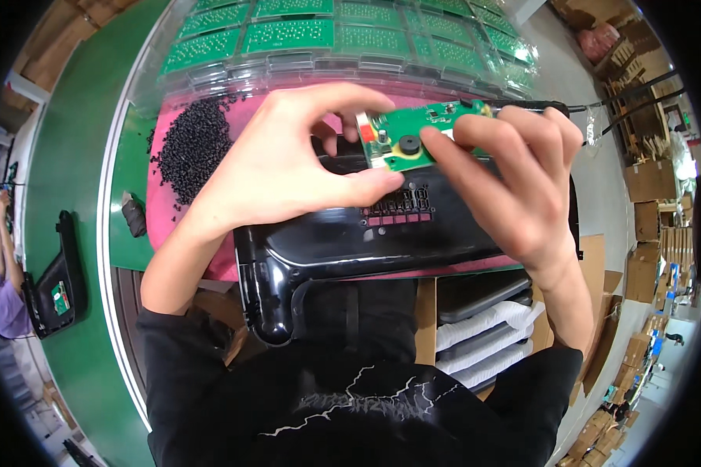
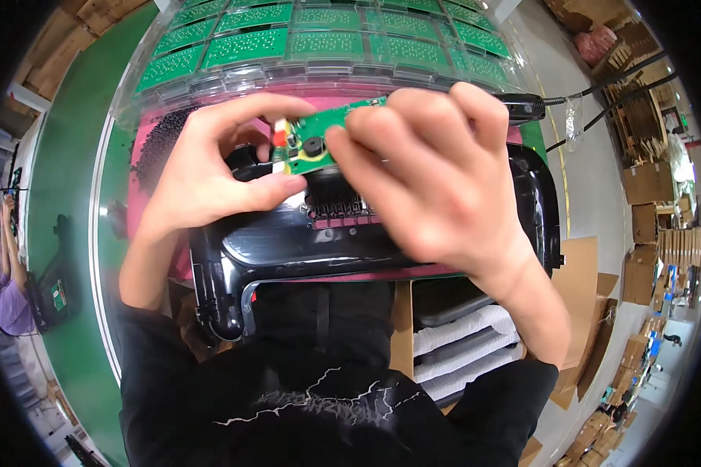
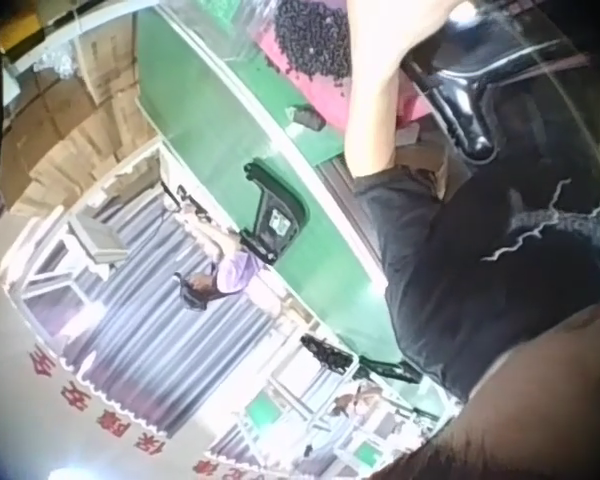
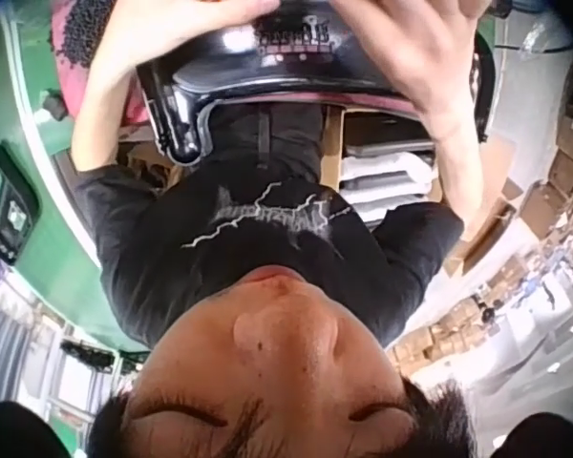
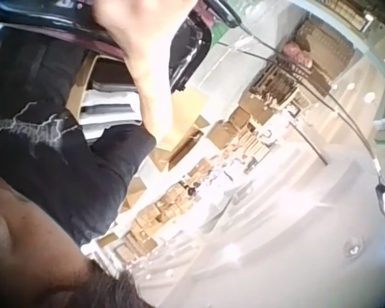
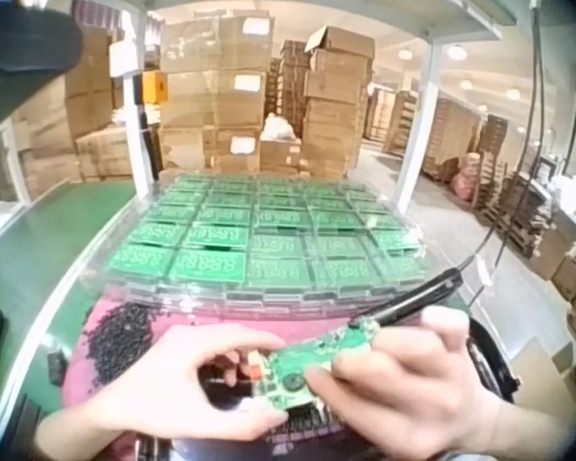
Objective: Assembling circuit boards into plastic housings using an electric screwdriver and packing them into boxes.
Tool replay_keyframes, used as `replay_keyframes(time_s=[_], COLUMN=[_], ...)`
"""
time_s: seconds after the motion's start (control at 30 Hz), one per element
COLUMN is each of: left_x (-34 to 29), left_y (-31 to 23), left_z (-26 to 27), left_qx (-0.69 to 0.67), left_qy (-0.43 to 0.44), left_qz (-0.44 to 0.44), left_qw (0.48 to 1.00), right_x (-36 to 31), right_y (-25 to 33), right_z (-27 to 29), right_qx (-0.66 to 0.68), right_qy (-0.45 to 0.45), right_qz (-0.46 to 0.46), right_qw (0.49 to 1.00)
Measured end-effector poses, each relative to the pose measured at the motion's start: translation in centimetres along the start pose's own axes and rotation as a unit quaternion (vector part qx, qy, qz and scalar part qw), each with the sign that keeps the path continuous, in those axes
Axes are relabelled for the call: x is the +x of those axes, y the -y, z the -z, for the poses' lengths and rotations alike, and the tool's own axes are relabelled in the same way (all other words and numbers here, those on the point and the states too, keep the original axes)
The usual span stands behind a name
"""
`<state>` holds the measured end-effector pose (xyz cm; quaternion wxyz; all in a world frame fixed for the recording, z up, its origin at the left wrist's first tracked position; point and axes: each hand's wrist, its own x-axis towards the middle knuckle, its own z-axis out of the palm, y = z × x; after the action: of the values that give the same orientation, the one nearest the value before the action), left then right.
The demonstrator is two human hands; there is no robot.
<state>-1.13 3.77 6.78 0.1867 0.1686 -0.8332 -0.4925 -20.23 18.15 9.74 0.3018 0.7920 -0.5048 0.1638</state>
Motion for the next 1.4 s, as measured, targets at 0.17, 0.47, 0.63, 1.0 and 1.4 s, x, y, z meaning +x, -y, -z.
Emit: replay_keyframes(time_s=[0.17, 0.47, 0.63, 1.0, 1.4], left_x=[-0.9, -2.1, -1.9, -1.6, -1.6], left_y=[1.7, 1.8, 2.0, 2.5, 2.2], left_z=[0.6, -1.0, -1.0, -2.0, -2.5], left_qx=[0.029, 0.148, 0.141, 0.211, 0.259], left_qy=[-0.028, 0.168, 0.162, 0.113, 0.097], left_qz=[-0.112, -0.150, -0.113, -0.020, -0.010], left_qw=[0.993, 0.963, 0.970, 0.971, 0.961], right_x=[-0.8, -6.0, -7.3, -8.4, -8.4], right_y=[-1.3, 1.3, 0.8, -0.2, 0.3], right_z=[0.1, 0.6, -0.2, -4.5, -5.0], right_qx=[0.345, 0.608, 0.578, 0.452, 0.419], right_qy=[0.089, 0.217, 0.198, 0.125, 0.116], right_qz=[-0.265, -0.433, -0.340, -0.317, -0.302], right_qw=[0.896, 0.630, 0.715, 0.824, 0.848])
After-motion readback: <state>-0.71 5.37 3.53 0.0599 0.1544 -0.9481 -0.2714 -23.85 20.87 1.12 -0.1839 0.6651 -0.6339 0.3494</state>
